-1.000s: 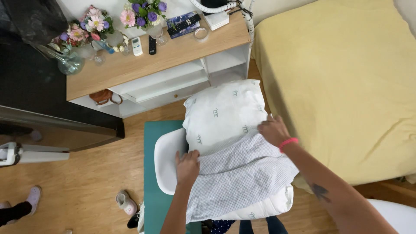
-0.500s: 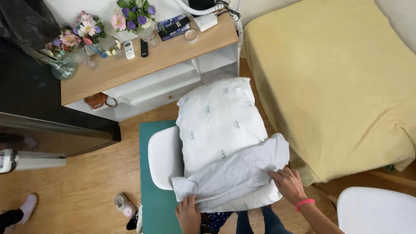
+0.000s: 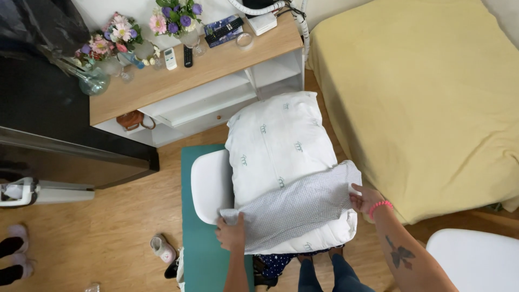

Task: The person folds a white checkered shirt on a chair and places it on a table. They then fold a dark blue pillowcase with a moon pattern and place it on the chair. Finally, they fold a white pillowcase with a black grid pattern and place it on top of the other pillowcase.

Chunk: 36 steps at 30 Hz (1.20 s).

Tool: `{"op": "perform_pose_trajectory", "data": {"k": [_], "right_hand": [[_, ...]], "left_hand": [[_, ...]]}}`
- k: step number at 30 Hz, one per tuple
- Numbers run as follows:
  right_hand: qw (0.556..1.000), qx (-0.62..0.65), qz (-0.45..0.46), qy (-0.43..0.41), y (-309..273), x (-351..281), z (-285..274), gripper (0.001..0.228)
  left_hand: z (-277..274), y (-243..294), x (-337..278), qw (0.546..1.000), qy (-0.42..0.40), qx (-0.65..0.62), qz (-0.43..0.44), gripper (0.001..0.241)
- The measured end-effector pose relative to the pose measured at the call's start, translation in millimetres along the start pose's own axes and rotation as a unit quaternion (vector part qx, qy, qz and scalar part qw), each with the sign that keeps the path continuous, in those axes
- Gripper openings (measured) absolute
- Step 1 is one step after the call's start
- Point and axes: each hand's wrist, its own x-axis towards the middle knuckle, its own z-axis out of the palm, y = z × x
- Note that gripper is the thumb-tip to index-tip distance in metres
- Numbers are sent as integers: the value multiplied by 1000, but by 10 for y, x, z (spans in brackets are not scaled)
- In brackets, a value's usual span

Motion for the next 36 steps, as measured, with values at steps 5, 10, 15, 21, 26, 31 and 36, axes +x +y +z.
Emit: {"op": "perform_pose_trajectory", "data": {"k": [5, 10, 15, 21, 26, 31, 36], "right_hand": [[988, -101, -60, 104, 132, -183, 186, 29], [999, 30, -26, 35, 180, 10, 97, 20], [992, 20, -82, 98, 152, -76, 85, 22], [999, 43, -2, -2, 117, 310, 15, 34], [996, -15, 28, 78, -27, -466, 481, 40], [998, 57, -22, -33, -173, -656, 574, 32], [936, 218, -214, -174, -416, -636, 630, 12]], "left_hand": [[-84, 56, -102, 999, 19, -15, -31, 67], [149, -538, 327, 984, 6, -175, -45, 52], [-177, -517, 322, 794, -98, -574, -177, 47], [-373, -51, -27, 829, -169, -488, -212, 78], [-514, 166, -117, 826, -259, -448, -221, 97], [-591, 190, -35, 776, -278, -522, -218, 93], [-727, 295, -159, 745, -271, -585, -173, 84]]}}
